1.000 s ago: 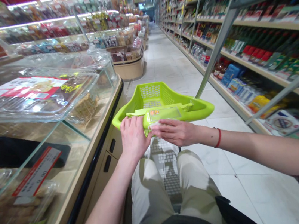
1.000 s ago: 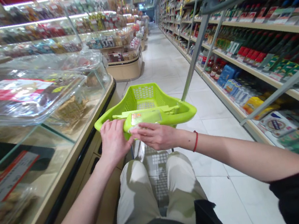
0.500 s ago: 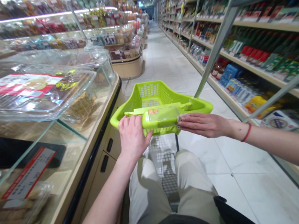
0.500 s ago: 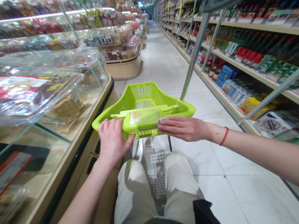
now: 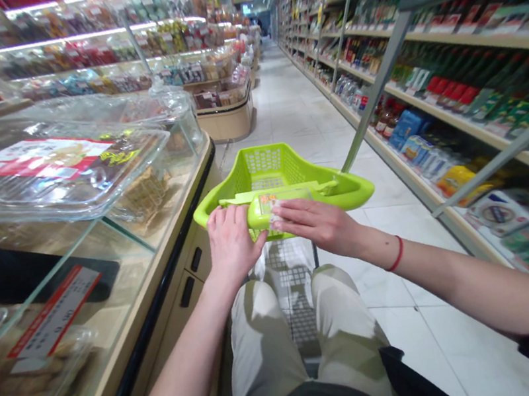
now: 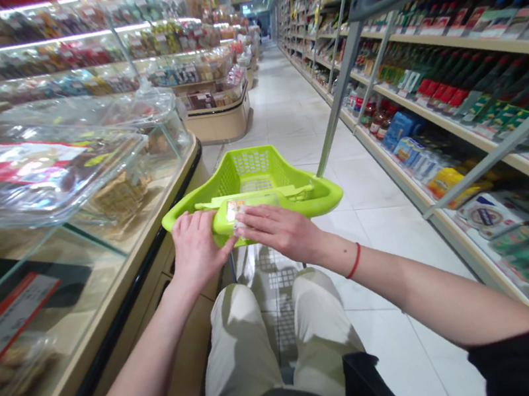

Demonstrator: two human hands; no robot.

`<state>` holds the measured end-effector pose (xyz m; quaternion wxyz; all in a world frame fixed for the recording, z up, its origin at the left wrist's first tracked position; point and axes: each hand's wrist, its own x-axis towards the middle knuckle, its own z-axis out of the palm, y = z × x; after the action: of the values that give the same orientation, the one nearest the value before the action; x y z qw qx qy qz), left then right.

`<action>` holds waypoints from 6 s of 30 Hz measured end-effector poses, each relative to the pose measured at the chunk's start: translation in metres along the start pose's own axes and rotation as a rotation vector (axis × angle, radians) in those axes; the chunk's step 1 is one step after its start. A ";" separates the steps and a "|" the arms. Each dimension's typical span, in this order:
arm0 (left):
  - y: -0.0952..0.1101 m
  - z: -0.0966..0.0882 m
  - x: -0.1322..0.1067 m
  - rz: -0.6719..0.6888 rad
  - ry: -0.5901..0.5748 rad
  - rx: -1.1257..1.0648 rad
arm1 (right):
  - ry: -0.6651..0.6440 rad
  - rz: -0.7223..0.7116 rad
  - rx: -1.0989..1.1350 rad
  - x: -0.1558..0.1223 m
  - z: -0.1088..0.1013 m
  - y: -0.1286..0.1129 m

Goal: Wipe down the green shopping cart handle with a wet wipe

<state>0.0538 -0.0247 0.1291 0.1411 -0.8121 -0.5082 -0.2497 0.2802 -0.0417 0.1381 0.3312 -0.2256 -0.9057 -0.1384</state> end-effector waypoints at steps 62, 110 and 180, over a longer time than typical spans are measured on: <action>0.000 -0.010 -0.009 0.081 0.114 -0.348 | 0.387 0.723 0.110 -0.010 -0.030 -0.031; -0.014 0.001 -0.033 -0.049 0.297 -0.100 | -0.210 0.547 -0.344 0.029 0.018 -0.020; 0.010 0.005 -0.040 0.020 0.278 -0.278 | -0.194 0.533 -0.378 0.021 0.015 -0.015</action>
<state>0.0495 -0.0574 0.1033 0.0990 -0.7864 -0.4363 -0.4259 0.2504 -0.0423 0.1390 0.2201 -0.5240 -0.8005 -0.1904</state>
